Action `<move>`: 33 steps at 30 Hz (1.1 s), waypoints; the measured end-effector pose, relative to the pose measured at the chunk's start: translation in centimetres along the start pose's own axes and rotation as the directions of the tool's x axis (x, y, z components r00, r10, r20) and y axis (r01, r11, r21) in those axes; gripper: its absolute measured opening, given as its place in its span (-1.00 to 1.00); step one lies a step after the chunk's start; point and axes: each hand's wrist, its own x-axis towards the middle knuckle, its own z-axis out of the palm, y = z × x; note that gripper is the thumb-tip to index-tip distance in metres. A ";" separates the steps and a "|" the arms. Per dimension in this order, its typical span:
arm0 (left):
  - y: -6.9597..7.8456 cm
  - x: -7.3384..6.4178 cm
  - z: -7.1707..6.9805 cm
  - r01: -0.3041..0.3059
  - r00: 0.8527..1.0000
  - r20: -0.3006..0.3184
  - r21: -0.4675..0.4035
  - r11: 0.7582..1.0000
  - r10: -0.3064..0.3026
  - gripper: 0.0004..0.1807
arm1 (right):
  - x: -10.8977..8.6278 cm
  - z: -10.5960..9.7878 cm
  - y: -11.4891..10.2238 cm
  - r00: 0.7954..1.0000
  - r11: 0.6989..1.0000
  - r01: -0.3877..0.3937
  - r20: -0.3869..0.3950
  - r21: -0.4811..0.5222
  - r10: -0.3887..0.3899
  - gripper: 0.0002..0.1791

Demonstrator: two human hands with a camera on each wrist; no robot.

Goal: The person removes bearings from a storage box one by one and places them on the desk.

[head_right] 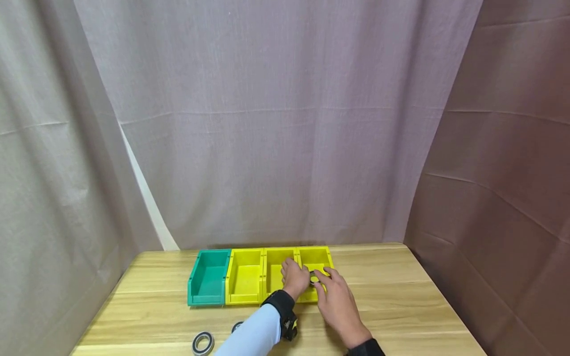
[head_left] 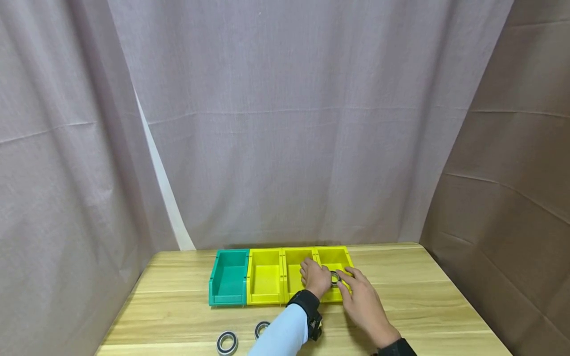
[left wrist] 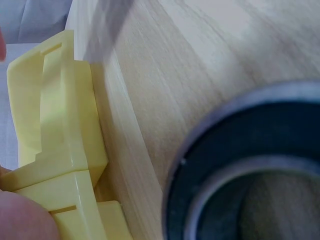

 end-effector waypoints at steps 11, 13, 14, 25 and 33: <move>0.0 0.0 -0.4 0.011 0.999 0.033 -0.019 1.000 -0.011 -0.38 | 3.2 2.4 1.2 0.993 0.991 -0.008 0.113 -0.131 0.023 -0.65; -0.3 0.1 -0.2 0.003 1.000 0.031 -0.033 0.999 -0.002 -0.39 | 3.9 3.0 1.3 0.991 0.989 -0.014 0.132 -0.146 0.033 -0.65; -0.4 0.2 -0.1 -0.003 1.000 0.024 -0.045 0.999 0.004 -0.39 | 4.2 3.3 1.4 0.989 0.988 -0.025 0.141 -0.152 0.046 -0.65; -1.2 0.7 0.6 -0.011 1.000 0.019 -0.096 0.995 0.013 -0.37 | 6.2 5.6 1.7 0.963 0.978 -0.022 0.258 -0.205 0.076 -0.82; -0.3 0.2 -0.8 -0.019 0.999 0.043 -0.079 0.997 0.022 -0.41 | 6.4 6.4 1.9 0.967 0.977 0.012 0.252 -0.214 0.044 -0.90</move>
